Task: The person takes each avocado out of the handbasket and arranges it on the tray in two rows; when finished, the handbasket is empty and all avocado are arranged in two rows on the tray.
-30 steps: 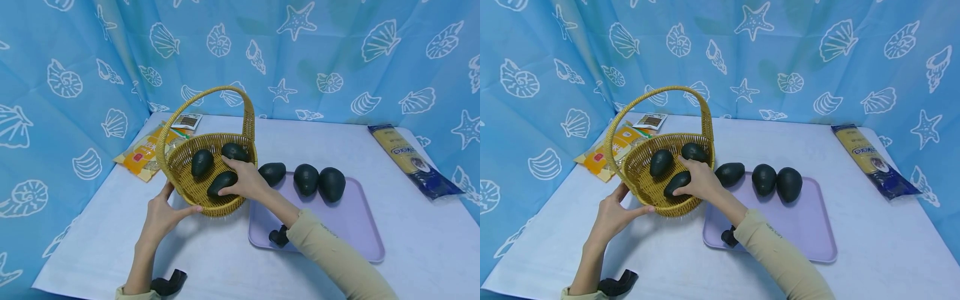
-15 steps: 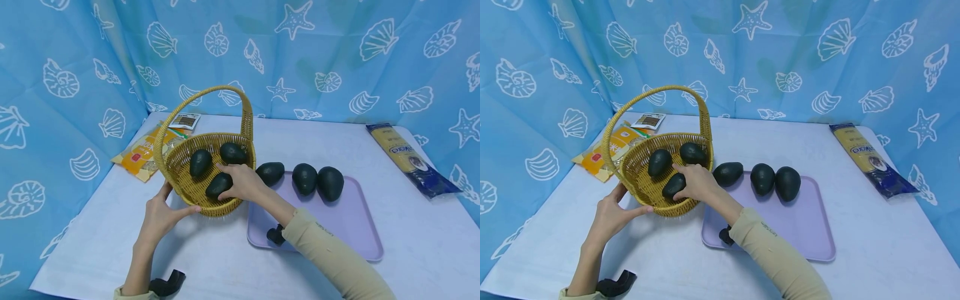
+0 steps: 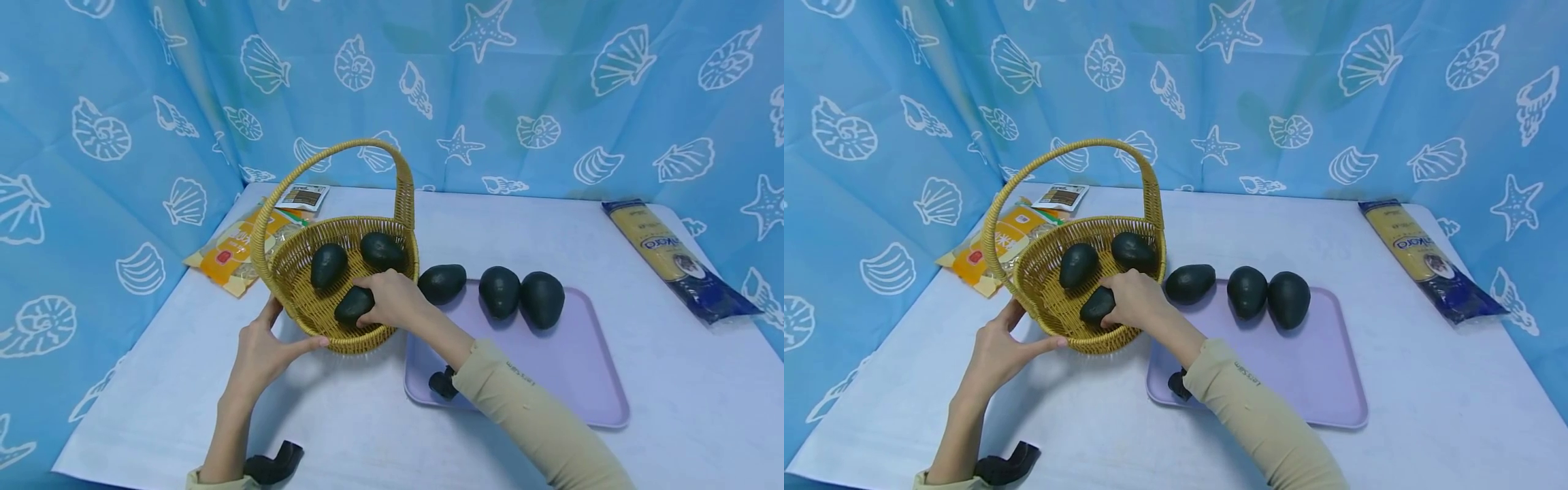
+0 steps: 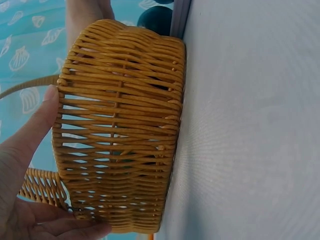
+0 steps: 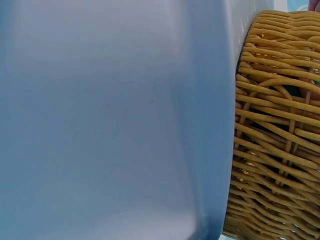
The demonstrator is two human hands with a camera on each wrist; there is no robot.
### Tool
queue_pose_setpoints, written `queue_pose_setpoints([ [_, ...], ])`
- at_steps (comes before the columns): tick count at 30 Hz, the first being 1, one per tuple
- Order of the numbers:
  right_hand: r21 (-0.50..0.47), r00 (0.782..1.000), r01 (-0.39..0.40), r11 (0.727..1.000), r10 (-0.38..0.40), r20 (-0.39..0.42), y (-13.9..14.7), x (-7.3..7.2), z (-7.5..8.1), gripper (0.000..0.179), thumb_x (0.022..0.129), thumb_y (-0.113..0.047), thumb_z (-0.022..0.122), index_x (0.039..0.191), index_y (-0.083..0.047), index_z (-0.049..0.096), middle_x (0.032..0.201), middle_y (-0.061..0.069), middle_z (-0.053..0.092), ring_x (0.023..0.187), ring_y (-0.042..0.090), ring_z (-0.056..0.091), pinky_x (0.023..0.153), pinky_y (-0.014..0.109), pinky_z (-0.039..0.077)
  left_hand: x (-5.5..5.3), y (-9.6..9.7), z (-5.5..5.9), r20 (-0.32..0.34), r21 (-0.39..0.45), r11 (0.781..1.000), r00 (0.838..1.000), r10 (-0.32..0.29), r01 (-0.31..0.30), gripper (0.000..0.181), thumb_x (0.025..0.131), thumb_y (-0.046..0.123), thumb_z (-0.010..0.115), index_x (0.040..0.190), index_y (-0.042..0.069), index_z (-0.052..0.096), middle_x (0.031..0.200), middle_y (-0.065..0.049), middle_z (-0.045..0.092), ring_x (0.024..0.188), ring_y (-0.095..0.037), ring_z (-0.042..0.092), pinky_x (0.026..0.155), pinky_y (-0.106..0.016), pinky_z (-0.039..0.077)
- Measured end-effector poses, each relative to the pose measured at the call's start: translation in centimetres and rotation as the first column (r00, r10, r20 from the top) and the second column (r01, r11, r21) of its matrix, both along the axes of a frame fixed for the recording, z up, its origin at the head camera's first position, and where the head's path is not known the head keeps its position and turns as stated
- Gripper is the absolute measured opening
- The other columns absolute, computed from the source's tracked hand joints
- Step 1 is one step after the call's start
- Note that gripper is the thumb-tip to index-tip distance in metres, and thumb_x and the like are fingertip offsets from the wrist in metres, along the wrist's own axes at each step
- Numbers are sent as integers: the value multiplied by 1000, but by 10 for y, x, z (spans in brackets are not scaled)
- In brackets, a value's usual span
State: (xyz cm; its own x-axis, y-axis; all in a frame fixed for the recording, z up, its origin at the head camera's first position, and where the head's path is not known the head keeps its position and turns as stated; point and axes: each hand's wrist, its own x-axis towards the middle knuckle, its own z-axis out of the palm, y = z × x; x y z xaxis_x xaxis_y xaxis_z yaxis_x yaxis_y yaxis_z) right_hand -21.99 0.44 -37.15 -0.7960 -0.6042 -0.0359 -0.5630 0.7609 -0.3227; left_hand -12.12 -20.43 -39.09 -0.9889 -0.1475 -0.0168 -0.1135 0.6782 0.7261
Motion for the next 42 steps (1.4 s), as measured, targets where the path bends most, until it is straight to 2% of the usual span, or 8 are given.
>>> queue_pose_setpoints([
  [7, 3, 1000, 5, 1000, -5, -26, 0, 0, -1, 70, 74, -42, 81, 135, -16, 57, 120, 9, 69, 103, 25, 67, 85, 36, 57, 0, 1, 1, -14, -1, 1000, 1000, -6, 6, 115, 68, 50, 83, 155, 13, 17, 155, -16, 31, 144, -37, 29, 110, -60, 33],
  [17, -46, 1000, 9, 999, -10, -22, 1, 2, -1, 67, 75, -39, 82, 133, -14, 59, 123, 10, 67, 104, 26, 67, 85, 36, 56, 0, 0, 1, -2, 5, 1000, 1000, -4, 4, 114, 69, 50, 82, 155, 14, 16, 156, -15, 30, 145, -36, 27, 111, -59, 32],
  [23, -117, 997, 14, 993, -22, -69, 3, 2, -5, 65, 75, -40, 81, 131, -13, 61, 119, 10, 69, 99, 25, 68, 80, 35, 57, 0, 0, 1, -12, -1, 1000, 1000, -7, 7, 114, 69, 49, 83, 155, 12, 17, 156, -16, 30, 144, -37, 28, 110, -60, 32],
  [27, -170, 996, 22, 985, -36, -84, 6, 3, -8, 68, 75, -41, 80, 133, -14, 59, 125, 10, 66, 104, 27, 66, 85, 38, 57, 0, 0, 0, -19, -3, 1000, 1000, -16, 16, 116, 68, 51, 83, 154, 11, 17, 155, -17, 31, 143, -38, 28, 110, -60, 33],
  [33, -220, 996, 26, 975, -44, -76, 11, 4, -10, 71, 75, -41, 80, 136, -14, 56, 129, 9, 63, 115, 28, 62, 94, 41, 53, -1, 1, -1, -7, -6, 1000, 1000, -17, 17, 115, 68, 51, 83, 154, 11, 18, 155, -17, 31, 143, -39, 28, 109, -61, 33],
  [37, -264, 999, 13, 964, -26, -43, 13, 4, -8, 71, 75, -40, 80, 136, -14, 56, 131, 9, 62, 117, 27, 61, 92, 40, 54, 0, 1, -1, -10, -10, 1000, 1000, -12, 12, 115, 68, 51, 83, 154, 11, 18, 155, -17, 32, 143, -39, 29, 109, -60, 33],
  [42, -351, 999, 34, 936, -29, 19, 15, 3, -4, 70, 74, -39, 82, 135, -16, 58, 133, 9, 61, 116, 26, 62, 90, 39, 55, 0, 0, 1, -11, -6, 1000, 1000, -5, 5, 115, 68, 51, 83, 154, 11, 18, 155, -17, 32, 143, -38, 29, 110, -60, 33],
])
